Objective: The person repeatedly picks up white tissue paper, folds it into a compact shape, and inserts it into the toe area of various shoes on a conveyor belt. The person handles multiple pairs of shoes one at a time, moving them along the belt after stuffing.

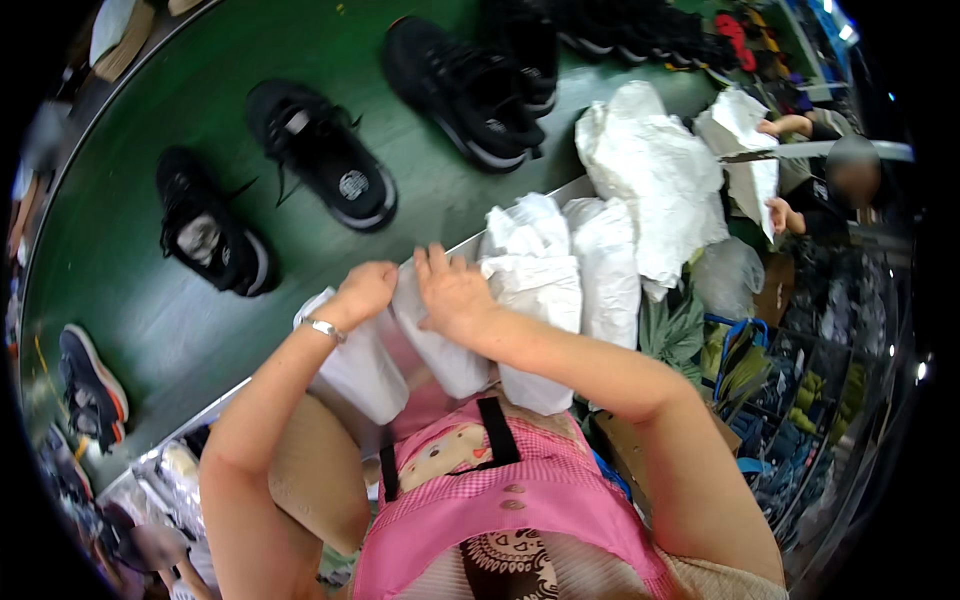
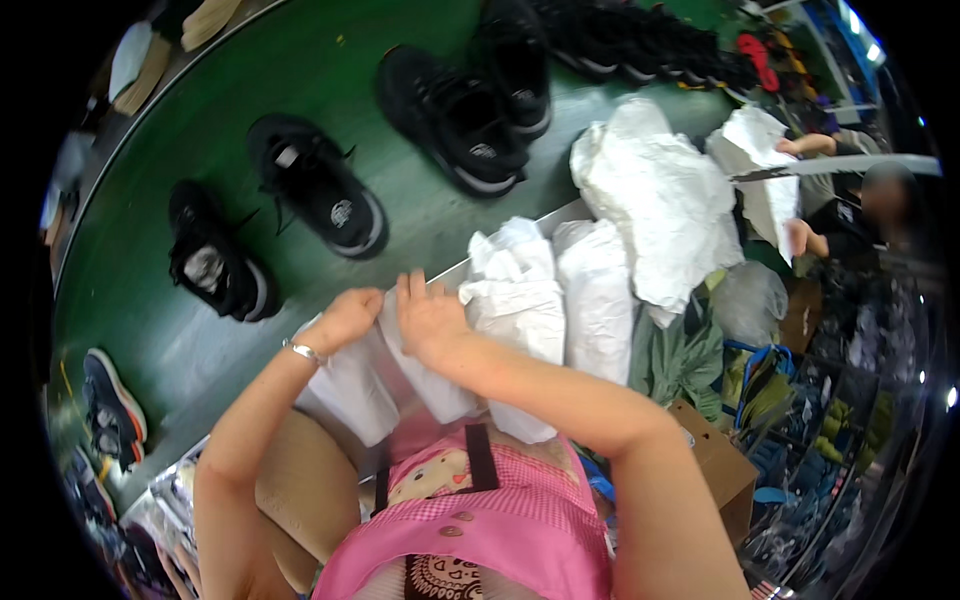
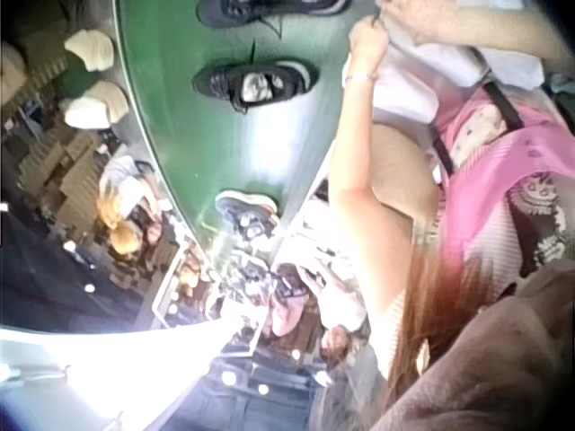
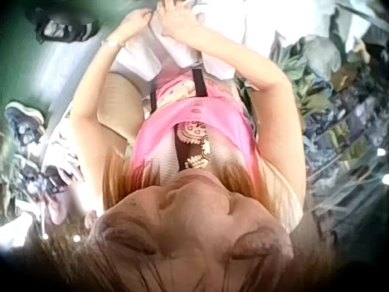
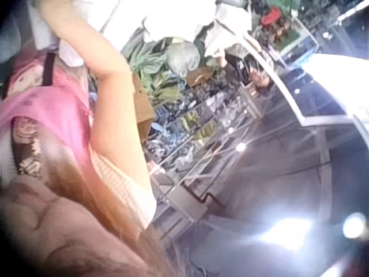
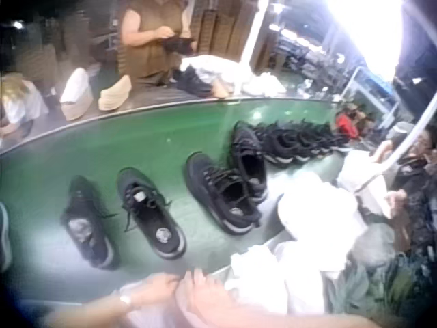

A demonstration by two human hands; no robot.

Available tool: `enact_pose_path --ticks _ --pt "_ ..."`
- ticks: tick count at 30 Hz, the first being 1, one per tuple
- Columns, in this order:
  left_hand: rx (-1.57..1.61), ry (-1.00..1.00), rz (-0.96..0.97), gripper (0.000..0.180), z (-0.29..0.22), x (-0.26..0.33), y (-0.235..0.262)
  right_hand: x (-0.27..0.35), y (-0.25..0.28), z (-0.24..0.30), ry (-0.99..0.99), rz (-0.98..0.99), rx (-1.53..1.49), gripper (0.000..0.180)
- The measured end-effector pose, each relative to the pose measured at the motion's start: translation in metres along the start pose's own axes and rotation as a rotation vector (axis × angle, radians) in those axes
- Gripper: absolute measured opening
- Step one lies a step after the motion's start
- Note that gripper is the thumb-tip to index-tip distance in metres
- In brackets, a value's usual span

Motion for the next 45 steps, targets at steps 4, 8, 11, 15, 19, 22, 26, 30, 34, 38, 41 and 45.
enact_pose_path --ticks 4,8,11,15,19,22,26,30,34,38,41,45 --pt "0.288 -0.034 0.041 0.026 0.006 -0.014 -0.012 0.004 -0.030 -0.002 0.050 0.139 -0.061 0.062" --pt "0.511 0.112 0.294 0.027 0.020 -0.007 -0.037 0.016 -0.037 0.003 0.153 0.036 -0.178 0.056" --pt "0.514 0.158 0.411 0.025 0.021 0.003 -0.042 0.025 -0.039 -0.001 0.149 0.024 -0.270 0.055" --pt "0.758 0.052 0.507 0.021 0.009 0.010 -0.037 0.033 -0.026 -0.006 0.186 -0.058 -0.396 0.052" --pt "0.746 0.047 0.604 0.020 0.010 0.015 -0.044 0.037 -0.018 -0.007 0.220 -0.069 -0.432 0.048" --pt "0.612 0.068 0.579 0.023 0.012 0.018 -0.045 0.039 -0.012 -0.010 0.226 -0.126 -0.463 0.045" --pt "0.631 -0.057 0.539 0.026 -0.012 0.026 -0.033 0.029 -0.008 -0.023 0.246 -0.056 -0.727 0.038" --pt "0.830 -0.167 0.359 0.037 -0.046 0.038 -0.005 0.024 0.008 -0.034 0.310 0.062 -1.220 0.031" --pt "0.882 -0.263 0.362 0.069 -0.089 0.058 -0.003 0.053 0.047 -0.052 0.372 0.019 -1.531 0.025" --pt "1.048 -0.120 0.347 0.069 -0.114 0.075 -0.033 0.119 0.097 -0.100 0.464 -0.402 -1.097 0.024" --pt "1.124 -0.133 0.224 0.067 -0.136 0.096 -0.050 0.169 0.116 -0.203 0.190 -0.837 -0.621 0.025" --pt "1.251 -0.117 0.156 0.066 -0.164 0.118 -0.093 0.180 0.061 -0.325 -0.175 -0.714 -0.388 0.035"
Point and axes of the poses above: each hand's wrist, its own x-axis away from the middle knuckle, its own y-axis out of the back of the hand, z = x × y, the point moved 9 cm from there along -x, towards the middle knuckle, and after that the axes turned 11 degrees about z, right-handed, at the moved point
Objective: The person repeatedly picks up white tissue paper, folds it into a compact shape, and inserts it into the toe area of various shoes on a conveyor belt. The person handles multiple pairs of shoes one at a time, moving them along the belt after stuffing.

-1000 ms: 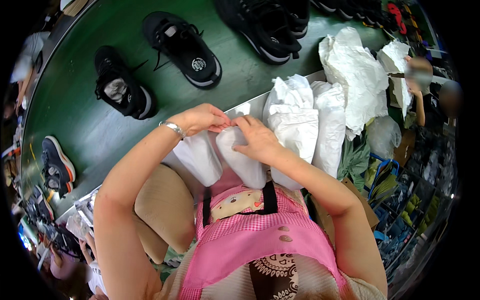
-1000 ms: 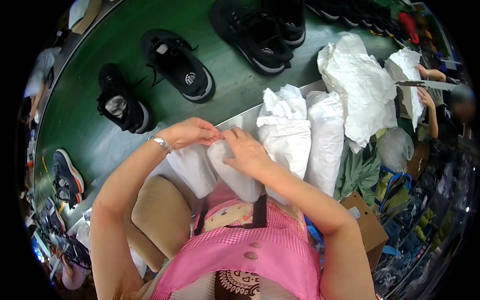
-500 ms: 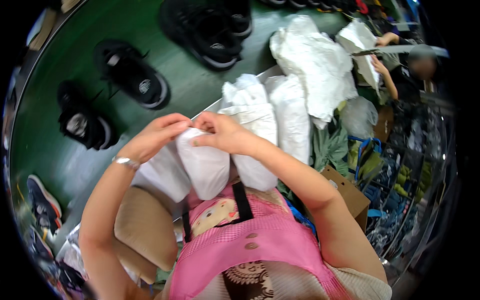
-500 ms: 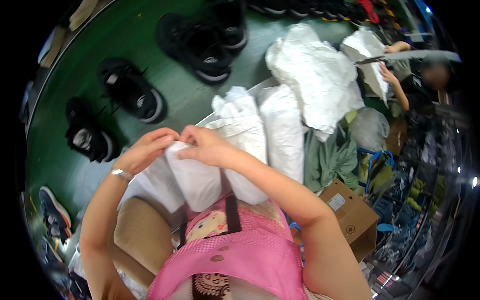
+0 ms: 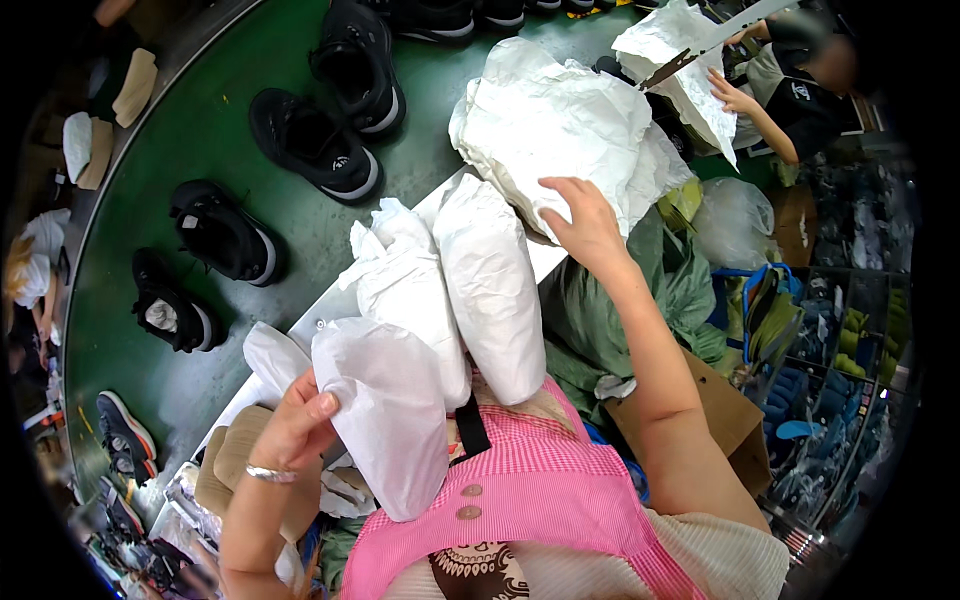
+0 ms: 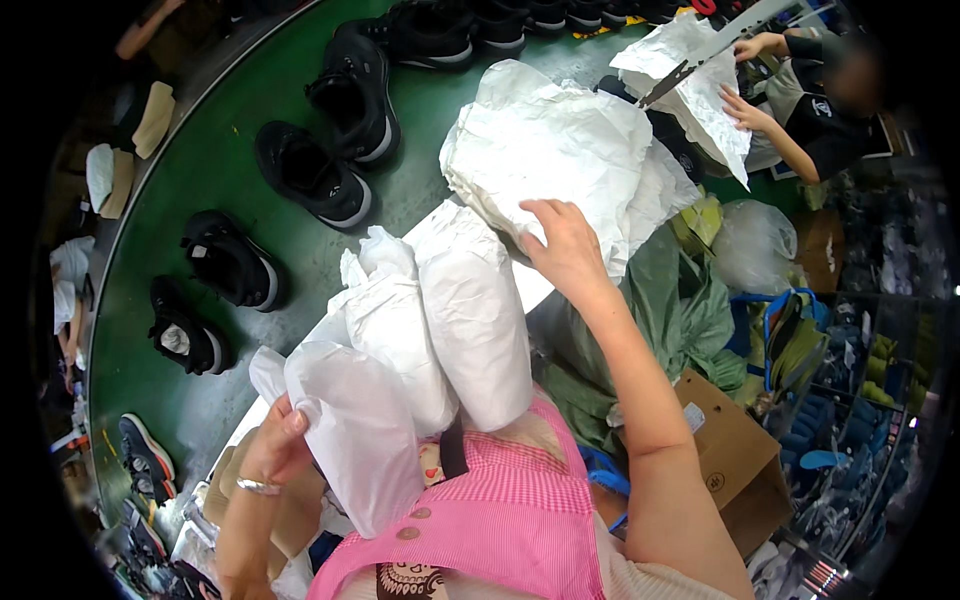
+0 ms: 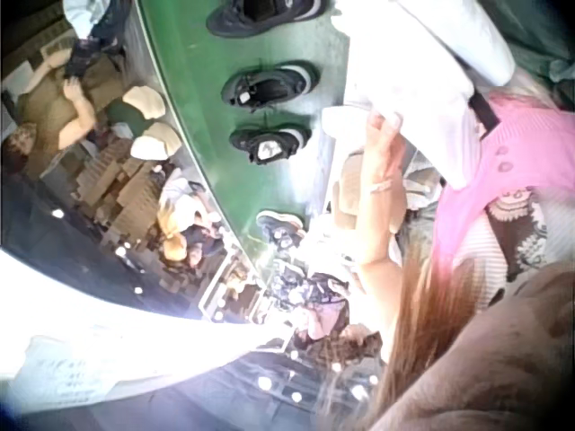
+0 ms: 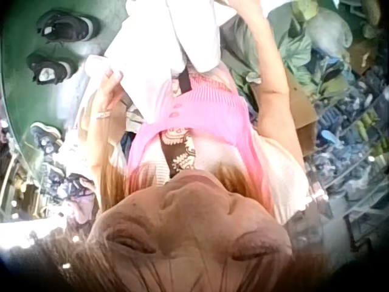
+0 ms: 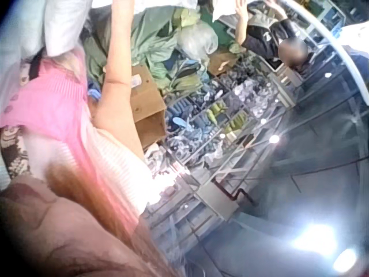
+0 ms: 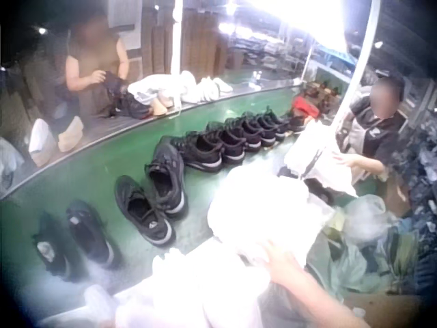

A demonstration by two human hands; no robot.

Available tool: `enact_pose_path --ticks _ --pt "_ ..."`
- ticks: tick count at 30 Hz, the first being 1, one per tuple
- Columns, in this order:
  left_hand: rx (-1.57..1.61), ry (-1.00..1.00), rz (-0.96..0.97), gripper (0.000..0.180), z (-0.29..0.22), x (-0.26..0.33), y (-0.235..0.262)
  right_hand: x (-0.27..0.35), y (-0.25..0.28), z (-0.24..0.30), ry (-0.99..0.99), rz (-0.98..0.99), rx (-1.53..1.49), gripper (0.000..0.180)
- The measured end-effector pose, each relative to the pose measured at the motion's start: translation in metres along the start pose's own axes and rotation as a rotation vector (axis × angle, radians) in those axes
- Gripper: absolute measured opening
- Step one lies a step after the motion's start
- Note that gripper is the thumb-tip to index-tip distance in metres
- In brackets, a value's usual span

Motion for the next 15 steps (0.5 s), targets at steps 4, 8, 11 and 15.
enact_pose_path --ticks 4,8,11,15 --pt "0.013 -0.187 -0.111 0.064 0.009 0.010 -0.021 0.005 -0.049 -0.054 0.110 0.017 0.034 0.034" --pt "0.056 -0.326 -0.202 0.067 0.033 0.019 -0.033 0.005 -0.088 -0.087 0.036 0.229 -0.123 0.024" --pt "0.136 -0.400 -0.243 0.067 0.056 0.017 -0.035 0.000 -0.071 -0.117 -0.038 0.341 -0.376 0.026" --pt "0.194 -0.484 -0.206 0.064 0.071 0.014 -0.039 -0.034 0.023 -0.215 -0.265 -0.257 -0.448 0.031"
Point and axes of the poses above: each hand's wrist, its own x-axis away from the middle knuckle, its own y-axis out of the back of the hand, z = x × y, the point moved 9 cm from there along -x, towards the middle knuckle, and after that the axes turned 11 degrees about z, right-handed, at the moved point
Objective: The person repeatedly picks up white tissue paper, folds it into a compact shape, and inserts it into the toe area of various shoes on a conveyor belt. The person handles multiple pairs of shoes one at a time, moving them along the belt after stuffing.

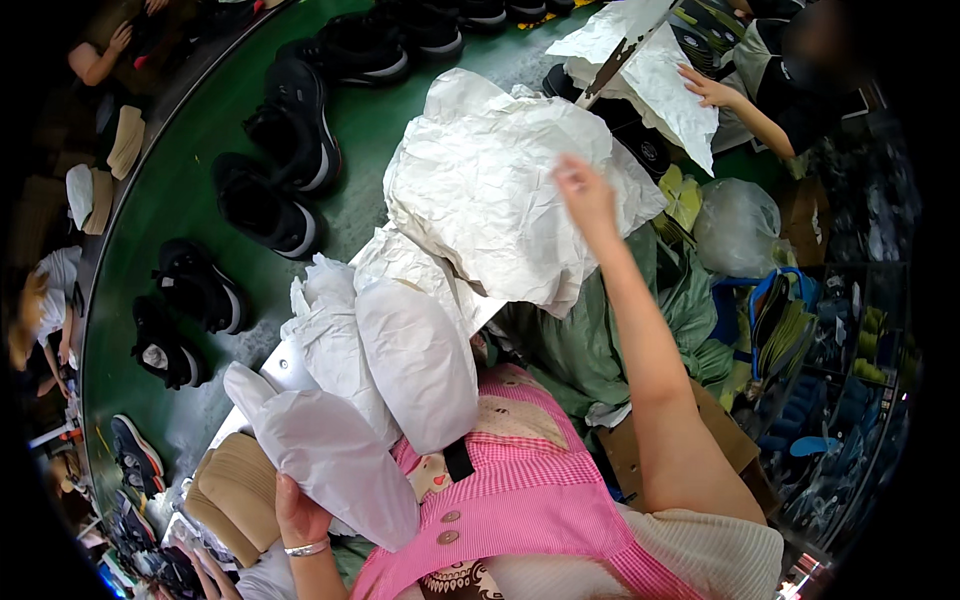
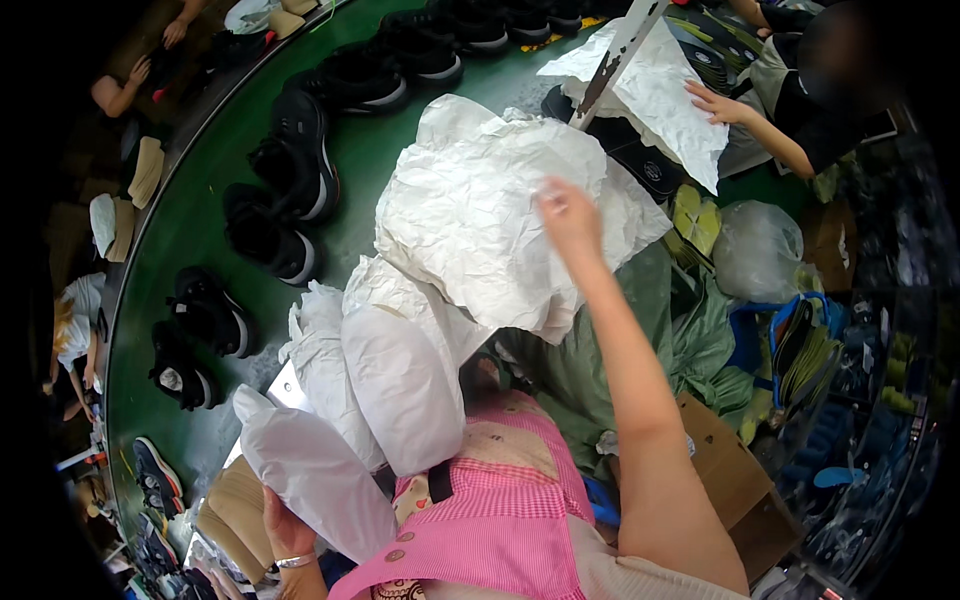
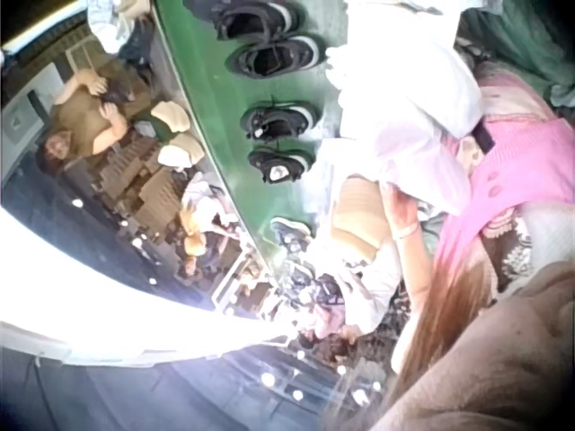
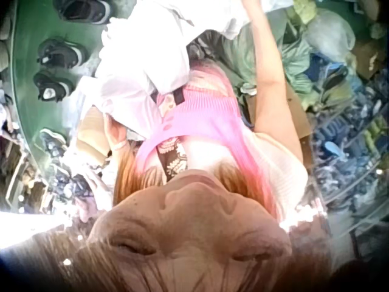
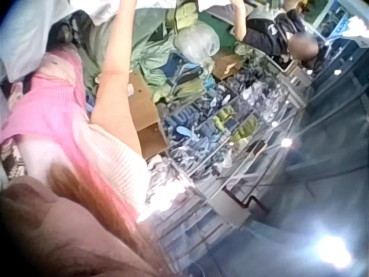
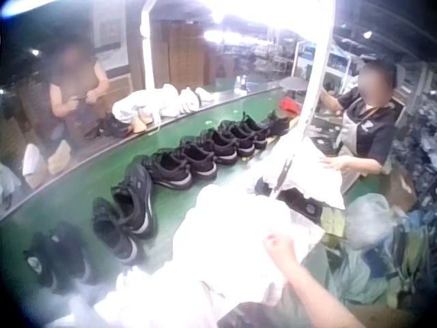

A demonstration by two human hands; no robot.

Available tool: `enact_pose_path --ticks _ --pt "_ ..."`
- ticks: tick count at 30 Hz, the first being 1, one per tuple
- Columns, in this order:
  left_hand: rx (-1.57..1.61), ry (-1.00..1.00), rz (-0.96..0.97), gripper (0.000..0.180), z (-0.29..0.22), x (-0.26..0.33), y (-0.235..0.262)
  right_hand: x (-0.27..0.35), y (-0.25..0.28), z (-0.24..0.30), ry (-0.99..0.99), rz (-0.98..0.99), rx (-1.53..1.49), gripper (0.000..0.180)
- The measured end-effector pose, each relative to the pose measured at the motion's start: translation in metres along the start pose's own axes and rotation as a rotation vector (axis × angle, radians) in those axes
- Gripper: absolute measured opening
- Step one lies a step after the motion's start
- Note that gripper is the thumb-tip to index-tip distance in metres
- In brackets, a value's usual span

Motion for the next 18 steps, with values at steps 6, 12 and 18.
enact_pose_path --ticks 6,12,18 --pt "0.020 -0.016 0.026 0.059 0.010 0.008 0.000 -0.049 0.032 -0.107 -0.327 -0.115 0.254 0.046" --pt "0.075 -0.013 -0.108 0.045 0.017 0.002 0.013 0.005 0.040 -0.026 0.109 -0.146 0.443 0.055" --pt "0.111 -0.030 -0.032 0.042 0.005 -0.020 0.010 0.121 -0.069 0.047 0.568 0.286 0.607 0.055"
Point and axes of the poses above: each hand's wrist, its own x-axis away from the middle knuckle, its own y-axis out of the back of the hand, z = x × y, the point moved 9 cm from there along -x, towards the middle knuckle, and after that the axes turned 11 degrees about z, right-handed, at the moved point
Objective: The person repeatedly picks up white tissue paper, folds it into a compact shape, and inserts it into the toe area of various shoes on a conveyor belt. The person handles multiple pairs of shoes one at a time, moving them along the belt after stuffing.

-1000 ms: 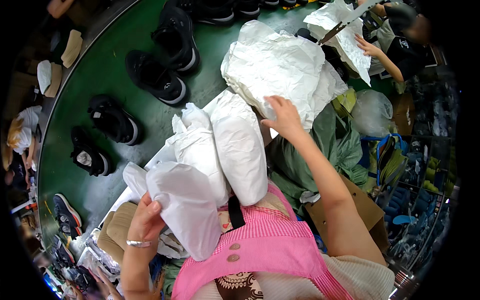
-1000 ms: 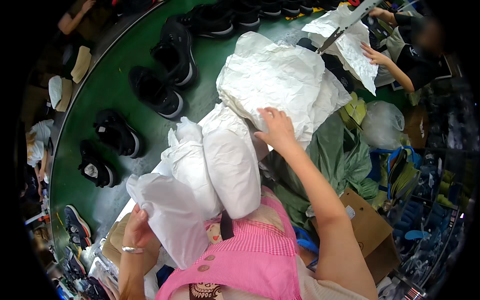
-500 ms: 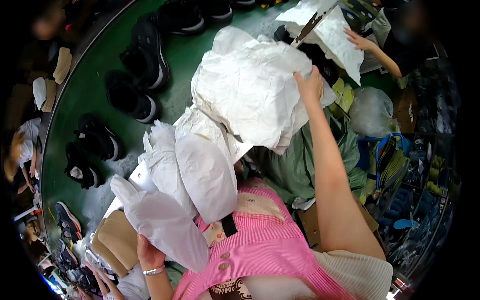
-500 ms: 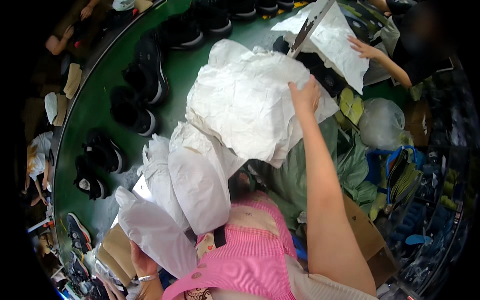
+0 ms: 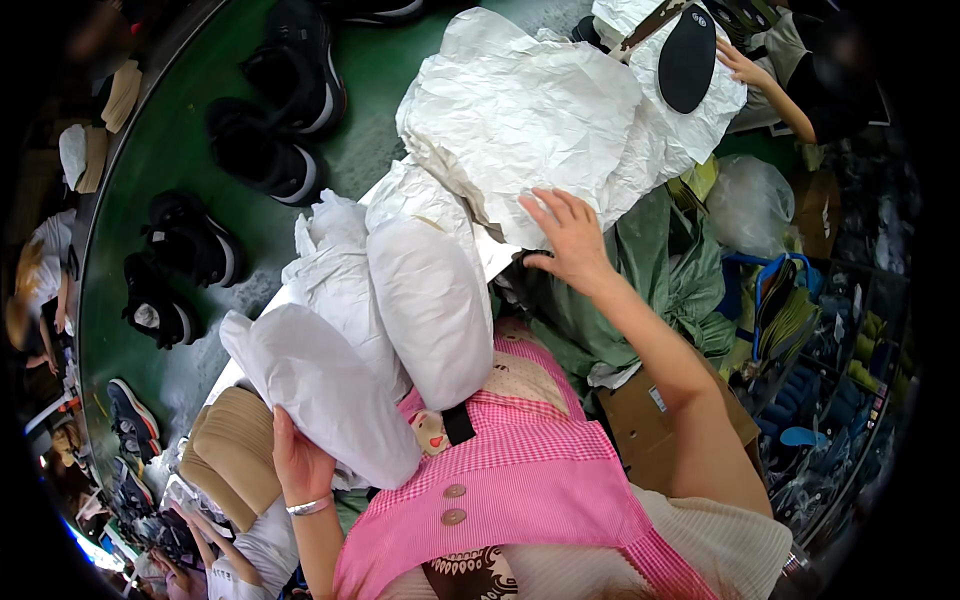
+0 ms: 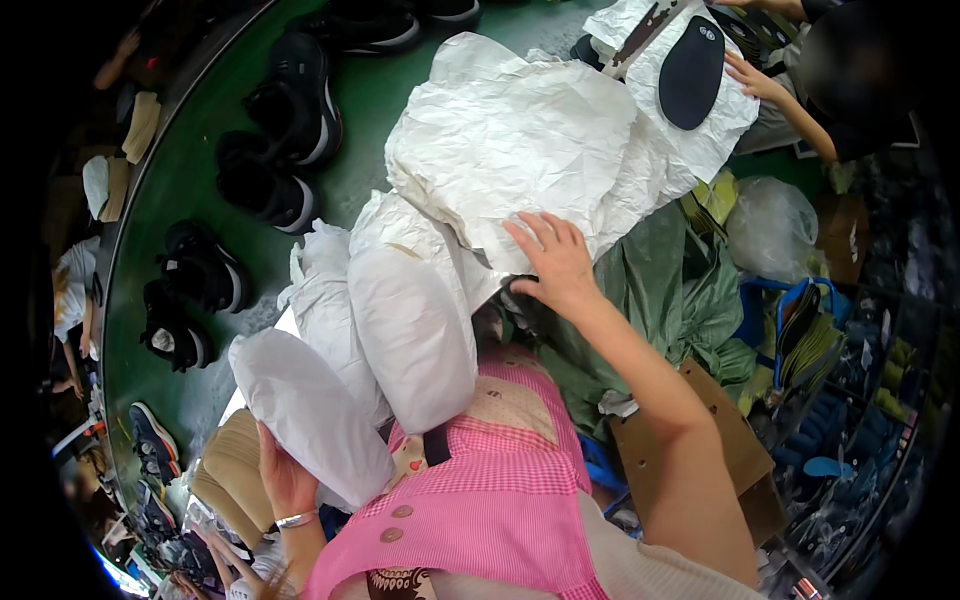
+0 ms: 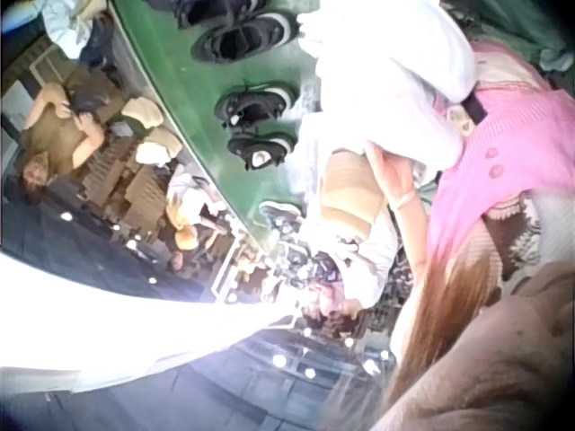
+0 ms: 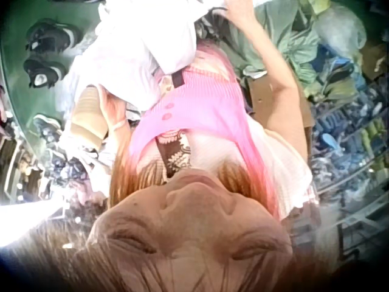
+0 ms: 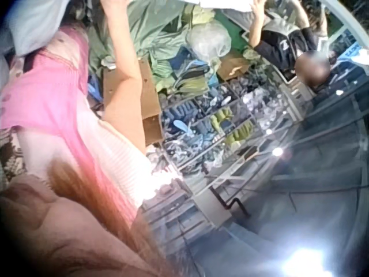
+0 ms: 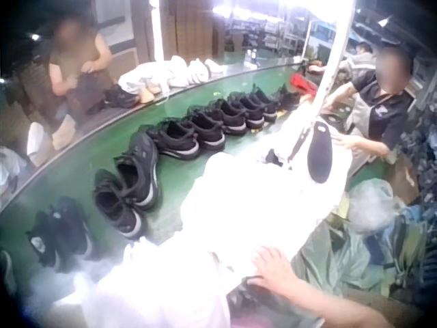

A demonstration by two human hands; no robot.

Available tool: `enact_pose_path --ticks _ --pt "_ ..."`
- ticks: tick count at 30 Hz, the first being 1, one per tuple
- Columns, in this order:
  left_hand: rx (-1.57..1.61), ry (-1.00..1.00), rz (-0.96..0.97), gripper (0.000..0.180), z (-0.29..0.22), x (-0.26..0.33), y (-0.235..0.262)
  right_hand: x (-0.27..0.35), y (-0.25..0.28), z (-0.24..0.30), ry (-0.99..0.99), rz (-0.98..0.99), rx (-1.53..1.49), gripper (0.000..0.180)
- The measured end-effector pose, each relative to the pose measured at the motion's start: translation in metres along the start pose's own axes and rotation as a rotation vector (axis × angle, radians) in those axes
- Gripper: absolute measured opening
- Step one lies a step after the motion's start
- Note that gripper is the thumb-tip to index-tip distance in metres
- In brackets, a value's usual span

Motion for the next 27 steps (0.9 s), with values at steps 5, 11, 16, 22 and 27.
enact_pose_path --ticks 5,11,16,22,27 --pt "0.000 -0.001 0.089 0.041 -0.020 -0.001 0.000 -0.017 -0.031 -0.059 -0.380 -0.072 -0.589 0.023" --pt "0.044 0.012 0.105 0.041 -0.030 -0.002 0.015 -0.028 0.040 -0.088 -0.445 -0.314 -0.506 0.019" --pt "0.003 0.038 0.105 0.042 -0.030 -0.004 0.024 -0.026 0.007 -0.008 -0.127 -0.052 -0.026 0.021" --pt "-0.032 0.066 0.014 0.043 -0.029 -0.004 0.033 -0.029 -0.052 -0.023 -0.249 0.126 -0.247 0.020" --pt "-0.011 0.077 0.032 0.042 -0.023 -0.014 0.024 -0.033 -0.044 -0.075 -0.568 0.110 -0.887 0.019"
Point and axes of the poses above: each hand's wrist, its own x-axis away from the middle knuckle, its own y-axis out of the back of the hand, z = x × y, the point moved 9 cm from there along -x, towards the middle knuckle, and after that the axes turned 11 degrees about z, right-handed, at the moved point
